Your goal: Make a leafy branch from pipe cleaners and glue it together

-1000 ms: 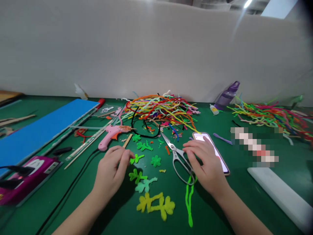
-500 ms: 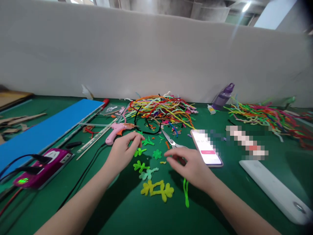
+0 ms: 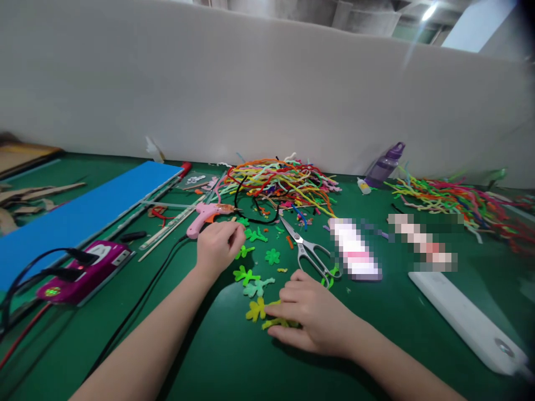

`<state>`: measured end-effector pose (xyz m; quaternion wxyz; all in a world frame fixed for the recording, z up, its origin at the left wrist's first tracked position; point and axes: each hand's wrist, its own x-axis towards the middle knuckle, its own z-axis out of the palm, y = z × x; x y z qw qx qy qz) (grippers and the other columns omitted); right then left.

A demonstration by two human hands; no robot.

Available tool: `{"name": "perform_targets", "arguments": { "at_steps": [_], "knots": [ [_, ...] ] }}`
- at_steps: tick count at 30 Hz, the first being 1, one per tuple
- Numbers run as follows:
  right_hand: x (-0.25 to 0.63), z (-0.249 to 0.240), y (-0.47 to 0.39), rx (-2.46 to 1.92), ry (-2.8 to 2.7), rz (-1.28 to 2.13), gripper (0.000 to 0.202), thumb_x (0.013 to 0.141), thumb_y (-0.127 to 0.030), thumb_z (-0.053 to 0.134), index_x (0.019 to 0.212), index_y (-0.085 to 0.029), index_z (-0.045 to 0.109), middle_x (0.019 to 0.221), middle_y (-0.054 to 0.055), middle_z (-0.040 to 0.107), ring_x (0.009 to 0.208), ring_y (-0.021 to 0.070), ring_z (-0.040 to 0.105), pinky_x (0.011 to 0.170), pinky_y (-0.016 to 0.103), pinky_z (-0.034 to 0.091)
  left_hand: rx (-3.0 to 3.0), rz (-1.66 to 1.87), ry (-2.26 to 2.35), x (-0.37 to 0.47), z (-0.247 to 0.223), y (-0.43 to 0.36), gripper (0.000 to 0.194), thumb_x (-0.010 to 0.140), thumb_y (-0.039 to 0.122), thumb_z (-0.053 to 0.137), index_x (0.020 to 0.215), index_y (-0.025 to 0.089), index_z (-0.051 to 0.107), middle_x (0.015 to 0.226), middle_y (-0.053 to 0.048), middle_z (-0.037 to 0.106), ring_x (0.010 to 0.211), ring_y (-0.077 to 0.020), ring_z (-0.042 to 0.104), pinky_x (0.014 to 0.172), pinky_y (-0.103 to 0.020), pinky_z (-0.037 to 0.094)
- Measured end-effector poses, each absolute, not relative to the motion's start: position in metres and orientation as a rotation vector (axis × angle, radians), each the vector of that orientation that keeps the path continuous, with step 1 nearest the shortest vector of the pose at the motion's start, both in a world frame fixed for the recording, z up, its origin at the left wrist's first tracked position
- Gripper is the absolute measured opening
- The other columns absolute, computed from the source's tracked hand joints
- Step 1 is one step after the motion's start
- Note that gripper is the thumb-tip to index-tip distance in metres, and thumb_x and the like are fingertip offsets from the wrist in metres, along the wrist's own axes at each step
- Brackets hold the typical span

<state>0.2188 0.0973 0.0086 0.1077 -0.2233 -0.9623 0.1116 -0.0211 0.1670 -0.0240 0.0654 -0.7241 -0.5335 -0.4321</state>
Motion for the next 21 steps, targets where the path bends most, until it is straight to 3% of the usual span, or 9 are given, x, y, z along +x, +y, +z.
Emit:
{"name": "perform_targets", "arguments": {
  "at_steps": [13, 18, 21],
  "knots": [
    [0.201, 0.013, 0.141, -0.612, -2.914, 0.134, 0.031, 0.092, -0.035, 0.047, 0.077, -0.017, 0.068, 0.066, 0.003, 0.062, 0.067, 0.0144, 0.052, 0.072, 0.032, 0.029, -2.017, -1.496, -1.94, -0.023, -0.022, 0.17, 0.027, 0.086, 0.024, 0.044, 0.07, 0.017, 0.065, 0.058, 0.002, 0.061, 0.048, -0.0102, 0.049, 0.051, -0.023, 0.037],
    [0.19, 0.017, 0.148, -0.618, -2.865, 0.154, 0.028, 0.093, -0.036, 0.047, 0.097, -0.017, 0.067, 0.079, 0.004, 0.065, 0.076, 0.0154, 0.054, 0.075, 0.032, 0.03, -1.992, -1.535, -2.009, -0.028, -0.021, 0.174, 0.026, 0.085, 0.024, 0.045, 0.069, 0.017, 0.064, 0.058, 0.002, 0.06, 0.049, -0.0103, 0.047, 0.05, -0.023, 0.036],
    [0.181, 0.017, 0.152, -0.58, -2.946, 0.12, 0.032, 0.092, -0.037, 0.048, 0.078, -0.017, 0.068, 0.072, 0.004, 0.063, 0.072, 0.0156, 0.053, 0.076, 0.033, 0.03, -2.004, -1.536, -2.022, -0.028, -0.021, 0.175, 0.027, 0.086, 0.026, 0.044, 0.068, 0.017, 0.064, 0.056, 0.003, 0.059, 0.048, -0.0102, 0.046, 0.049, -0.023, 0.035]
  ]
}}
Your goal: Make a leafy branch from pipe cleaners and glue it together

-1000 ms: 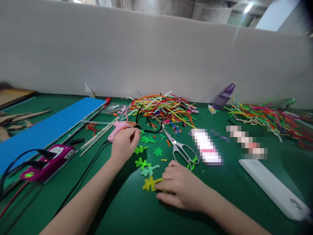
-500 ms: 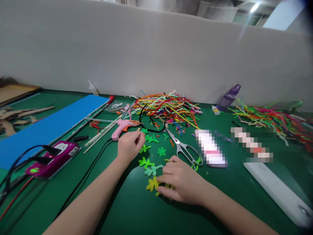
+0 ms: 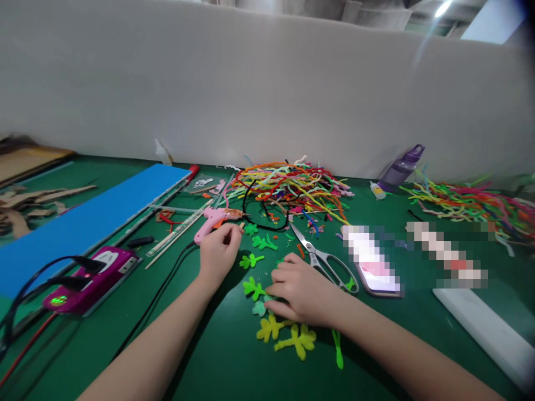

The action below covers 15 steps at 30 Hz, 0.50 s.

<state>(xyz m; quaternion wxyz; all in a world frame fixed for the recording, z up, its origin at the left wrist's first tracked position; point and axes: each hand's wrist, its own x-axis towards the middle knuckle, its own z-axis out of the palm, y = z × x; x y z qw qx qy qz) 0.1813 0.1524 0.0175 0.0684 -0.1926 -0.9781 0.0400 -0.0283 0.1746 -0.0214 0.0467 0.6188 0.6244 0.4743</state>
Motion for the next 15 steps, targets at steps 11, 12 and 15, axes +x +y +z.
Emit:
{"name": "perform_targets", "arguments": {
  "at_steps": [11, 12, 15],
  "knots": [
    [0.16, 0.016, 0.179, -0.792, -2.893, 0.132, 0.034, 0.094, -0.037, 0.044, 0.083, -0.017, 0.069, 0.08, 0.006, 0.065, 0.082, 0.0178, 0.057, 0.081, 0.033, 0.031, 1.914, 1.433, 1.898, -0.029, -0.027, 0.176, 0.025, 0.085, 0.028, 0.047, 0.072, 0.018, 0.066, 0.066, 0.0, 0.068, 0.053, -0.0114, 0.053, 0.052, -0.023, 0.039],
    [0.159, 0.015, 0.181, -0.816, -2.867, 0.124, 0.034, 0.095, -0.036, 0.043, 0.085, -0.017, 0.069, 0.082, 0.006, 0.066, 0.084, 0.0178, 0.057, 0.082, 0.033, 0.032, 1.921, 1.429, 1.896, -0.029, -0.027, 0.176, 0.025, 0.085, 0.027, 0.047, 0.072, 0.018, 0.066, 0.067, 0.0, 0.068, 0.053, -0.0114, 0.054, 0.053, -0.023, 0.039],
    [0.156, 0.013, 0.184, -0.987, -2.785, 0.08, 0.033, 0.095, -0.035, 0.042, 0.087, -0.015, 0.068, 0.086, 0.008, 0.068, 0.085, 0.0188, 0.06, 0.082, 0.034, 0.033, 1.935, 1.414, 1.893, -0.029, -0.026, 0.176, 0.025, 0.085, 0.027, 0.047, 0.072, 0.017, 0.066, 0.066, 0.0, 0.068, 0.053, -0.0112, 0.054, 0.053, -0.022, 0.04]
  ]
}}
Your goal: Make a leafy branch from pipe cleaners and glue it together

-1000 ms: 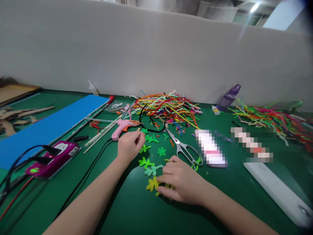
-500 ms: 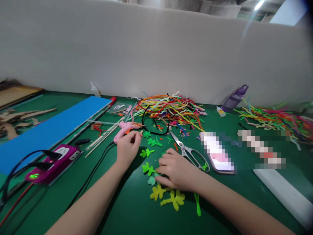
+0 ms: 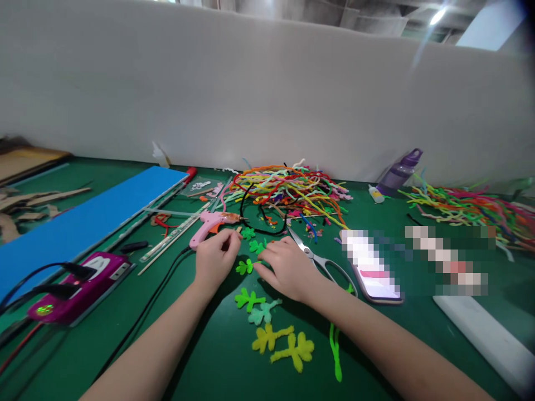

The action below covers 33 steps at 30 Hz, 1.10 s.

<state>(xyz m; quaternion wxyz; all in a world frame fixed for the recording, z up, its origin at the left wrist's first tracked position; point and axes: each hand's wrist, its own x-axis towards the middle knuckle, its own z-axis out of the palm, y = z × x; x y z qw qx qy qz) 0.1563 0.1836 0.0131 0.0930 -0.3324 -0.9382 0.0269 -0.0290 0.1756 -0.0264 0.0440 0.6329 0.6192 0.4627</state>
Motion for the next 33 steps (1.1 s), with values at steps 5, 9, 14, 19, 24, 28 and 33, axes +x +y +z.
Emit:
{"name": "perform_targets", "arguments": {
  "at_steps": [5, 9, 14, 19, 24, 28, 33],
  "knots": [
    [0.16, 0.014, 0.189, -1.085, -2.776, 0.06, 0.039, 0.095, -0.036, 0.042, 0.076, -0.014, 0.068, 0.078, 0.007, 0.07, 0.077, 0.0188, 0.063, 0.077, 0.034, 0.034, 1.951, 1.401, 1.91, -0.03, -0.024, 0.176, 0.025, 0.085, 0.027, 0.047, 0.072, 0.017, 0.067, 0.057, 0.001, 0.063, 0.049, -0.0114, 0.052, 0.051, -0.022, 0.04],
    [0.181, 0.024, 0.191, -1.077, -2.624, 0.099, 0.035, 0.096, -0.035, 0.04, 0.085, -0.016, 0.067, 0.083, 0.005, 0.071, 0.082, 0.0166, 0.062, 0.079, 0.032, 0.033, 1.983, 1.416, 1.908, -0.032, -0.026, 0.175, 0.025, 0.085, 0.027, 0.047, 0.072, 0.018, 0.067, 0.06, 0.001, 0.065, 0.052, -0.0119, 0.054, 0.052, -0.022, 0.04],
    [0.215, 0.027, 0.178, -1.139, -2.474, 0.06, 0.031, 0.095, -0.027, 0.041, 0.081, -0.015, 0.066, 0.076, 0.005, 0.067, 0.077, 0.0164, 0.059, 0.08, 0.033, 0.033, 2.067, 1.461, 1.872, -0.031, -0.028, 0.173, 0.024, 0.085, 0.026, 0.046, 0.071, 0.018, 0.065, 0.059, 0.001, 0.064, 0.048, -0.0111, 0.052, 0.051, -0.023, 0.039],
    [0.232, 0.015, 0.158, -1.065, -2.466, -0.033, 0.023, 0.092, -0.024, 0.046, 0.087, -0.017, 0.067, 0.081, 0.006, 0.066, 0.081, 0.0179, 0.057, 0.083, 0.036, 0.035, 2.343, 1.316, 1.66, -0.025, -0.021, 0.167, 0.022, 0.086, 0.022, 0.046, 0.073, 0.018, 0.065, 0.059, 0.0, 0.064, 0.051, -0.0119, 0.055, 0.054, -0.024, 0.041],
    [0.233, 0.001, 0.151, -0.884, -2.618, -0.081, 0.029, 0.094, -0.025, 0.044, 0.117, -0.016, 0.059, 0.113, 0.009, 0.065, 0.106, 0.0213, 0.056, 0.098, 0.042, 0.035, 2.819, 0.88, 1.132, 0.003, 0.0, 0.138, 0.025, 0.087, 0.023, 0.048, 0.067, 0.021, 0.063, 0.057, 0.0, 0.061, 0.056, -0.0133, 0.056, 0.056, -0.027, 0.037],
    [0.232, -0.006, 0.15, -0.814, -2.674, -0.084, 0.032, 0.095, -0.02, 0.039, 0.123, -0.016, 0.055, 0.125, 0.008, 0.061, 0.117, 0.0203, 0.053, 0.106, 0.045, 0.033, 2.961, 0.531, 0.826, 0.034, 0.012, 0.11, 0.024, 0.085, 0.041, 0.053, 0.08, 0.02, 0.063, 0.065, -0.002, 0.064, 0.065, -0.0177, 0.056, 0.056, -0.032, 0.036],
    [0.235, -0.014, 0.15, -0.7, -2.754, -0.065, 0.036, 0.096, -0.019, 0.037, 0.128, -0.014, 0.051, 0.131, 0.008, 0.057, 0.127, 0.0197, 0.046, 0.114, 0.05, 0.021, 2.848, 0.333, 0.683, 0.045, 0.004, 0.103, 0.03, 0.074, 0.048, 0.067, 0.09, 0.023, 0.063, 0.082, -0.001, 0.067, 0.08, -0.0181, 0.058, 0.064, -0.031, 0.04]
  ]
}}
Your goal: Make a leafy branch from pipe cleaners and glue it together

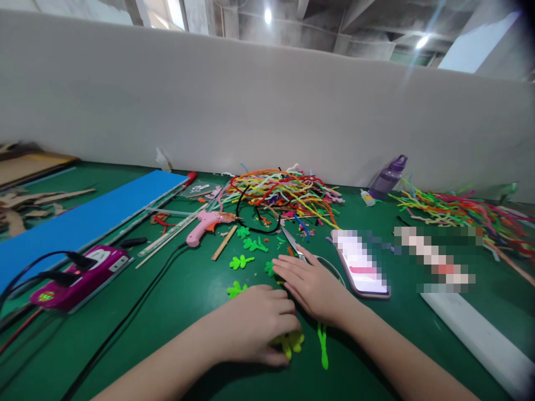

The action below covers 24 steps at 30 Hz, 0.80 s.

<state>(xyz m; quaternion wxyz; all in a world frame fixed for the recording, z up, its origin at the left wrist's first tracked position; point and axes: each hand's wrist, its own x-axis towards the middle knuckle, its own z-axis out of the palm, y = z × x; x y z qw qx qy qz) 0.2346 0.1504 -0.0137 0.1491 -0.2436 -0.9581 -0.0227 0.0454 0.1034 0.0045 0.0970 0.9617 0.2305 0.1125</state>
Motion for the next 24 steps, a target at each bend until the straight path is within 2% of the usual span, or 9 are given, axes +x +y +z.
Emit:
{"name": "perform_targets", "arguments": {
  "at_steps": [3, 6, 10, 16, 20, 22, 24],
  "knots": [
    [0.235, -0.018, 0.151, -0.646, -2.784, -0.039, 0.038, 0.096, -0.018, 0.037, 0.131, -0.011, 0.047, 0.129, 0.01, 0.058, 0.127, 0.0206, 0.047, 0.116, 0.051, 0.015, 2.754, 0.236, 0.754, 0.037, 0.004, 0.109, 0.023, 0.075, 0.039, 0.069, 0.093, 0.026, 0.065, 0.088, 0.0, 0.066, 0.083, -0.017, 0.06, 0.068, -0.028, 0.041],
    [0.235, -0.019, 0.15, -0.64, -2.771, -0.014, 0.036, 0.096, -0.018, 0.036, 0.128, -0.012, 0.05, 0.126, 0.009, 0.061, 0.124, 0.0197, 0.05, 0.117, 0.05, 0.013, 2.65, 0.164, 0.89, 0.024, 0.009, 0.115, 0.023, 0.072, 0.031, 0.071, 0.093, 0.026, 0.064, 0.091, 0.001, 0.065, 0.086, -0.0176, 0.061, 0.072, -0.026, 0.042],
    [0.233, -0.017, 0.149, -0.64, -2.753, -0.016, 0.033, 0.096, -0.018, 0.037, 0.124, -0.013, 0.054, 0.123, 0.008, 0.063, 0.121, 0.0183, 0.052, 0.118, 0.05, 0.012, 2.442, 0.098, 1.091, 0.003, 0.014, 0.126, 0.022, 0.071, 0.026, 0.072, 0.091, 0.025, 0.063, 0.089, 0.003, 0.063, 0.073, -0.0138, 0.06, 0.062, -0.022, 0.041],
    [0.23, -0.015, 0.149, -0.627, -2.732, -0.094, 0.032, 0.097, -0.019, 0.037, 0.124, -0.014, 0.053, 0.118, 0.006, 0.066, 0.115, 0.0189, 0.057, 0.115, 0.055, 0.016, 2.311, 0.089, 1.289, -0.033, 0.013, 0.144, 0.02, 0.071, 0.032, 0.072, 0.088, 0.024, 0.065, 0.085, 0.002, 0.062, 0.073, -0.0147, 0.059, 0.058, -0.022, 0.04],
    [0.23, -0.012, 0.149, -0.634, -2.624, -0.23, 0.031, 0.094, -0.018, 0.042, 0.122, -0.011, 0.055, 0.114, 0.009, 0.068, 0.109, 0.02, 0.06, 0.113, 0.054, 0.024, 2.398, 0.195, 1.329, -0.039, 0.013, 0.148, 0.041, 0.069, 0.049, 0.071, 0.101, 0.024, 0.061, 0.091, 0.0, 0.063, 0.079, -0.0171, 0.059, 0.063, -0.023, 0.043],
    [0.23, -0.01, 0.148, -0.665, -2.566, -0.286, 0.03, 0.092, -0.014, 0.043, 0.119, -0.01, 0.057, 0.11, 0.01, 0.069, 0.106, 0.0205, 0.062, 0.112, 0.054, 0.025, 2.488, 0.277, 1.346, -0.031, 0.01, 0.148, 0.034, 0.081, 0.051, 0.059, 0.1, 0.023, 0.06, 0.094, -0.001, 0.062, 0.081, -0.0173, 0.059, 0.068, -0.025, 0.044],
    [0.231, -0.008, 0.148, -0.699, -2.537, -0.302, 0.029, 0.091, -0.01, 0.043, 0.115, -0.01, 0.06, 0.107, 0.01, 0.07, 0.104, 0.0206, 0.062, 0.112, 0.055, 0.024, 2.627, 0.345, 1.374, -0.02, 0.004, 0.148, 0.027, 0.089, 0.044, 0.049, 0.094, 0.021, 0.061, 0.09, -0.003, 0.062, 0.084, -0.018, 0.06, 0.07, -0.027, 0.044]
  ]
}}
